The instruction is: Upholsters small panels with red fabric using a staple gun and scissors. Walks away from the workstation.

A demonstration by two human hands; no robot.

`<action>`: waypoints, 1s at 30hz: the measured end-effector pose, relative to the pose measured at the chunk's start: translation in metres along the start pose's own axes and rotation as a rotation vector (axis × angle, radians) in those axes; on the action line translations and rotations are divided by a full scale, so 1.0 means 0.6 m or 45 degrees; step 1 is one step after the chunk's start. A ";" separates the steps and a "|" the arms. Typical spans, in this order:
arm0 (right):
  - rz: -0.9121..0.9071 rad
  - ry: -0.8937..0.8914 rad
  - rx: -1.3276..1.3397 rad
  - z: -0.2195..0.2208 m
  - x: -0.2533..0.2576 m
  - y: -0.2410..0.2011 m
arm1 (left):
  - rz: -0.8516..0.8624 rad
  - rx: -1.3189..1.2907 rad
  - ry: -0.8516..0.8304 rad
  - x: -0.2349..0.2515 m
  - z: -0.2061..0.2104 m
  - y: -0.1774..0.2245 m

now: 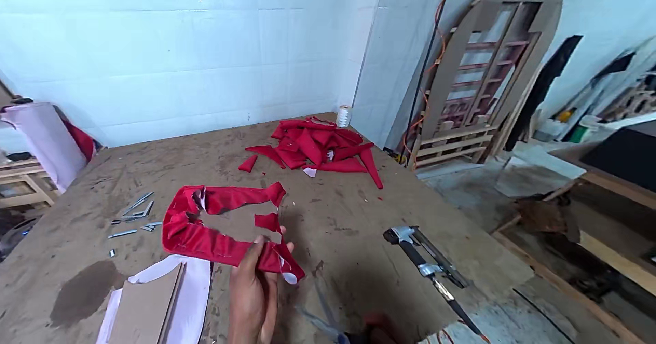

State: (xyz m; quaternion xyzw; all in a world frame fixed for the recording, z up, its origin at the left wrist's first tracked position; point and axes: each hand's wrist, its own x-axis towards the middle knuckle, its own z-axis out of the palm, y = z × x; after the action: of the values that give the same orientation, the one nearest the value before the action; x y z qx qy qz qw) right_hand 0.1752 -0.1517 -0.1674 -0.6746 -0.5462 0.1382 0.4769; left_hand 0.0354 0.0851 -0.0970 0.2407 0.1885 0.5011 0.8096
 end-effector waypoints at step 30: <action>-0.100 -0.198 0.228 -0.014 0.126 0.086 | -0.106 0.274 -0.037 -0.003 0.098 -0.041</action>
State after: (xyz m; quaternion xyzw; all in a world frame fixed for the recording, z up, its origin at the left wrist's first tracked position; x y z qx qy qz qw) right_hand 0.2400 -0.0874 -0.1785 -0.5946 -0.5931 0.2195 0.4964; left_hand 0.0846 0.0620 -0.0633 0.3253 0.2394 0.4403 0.8018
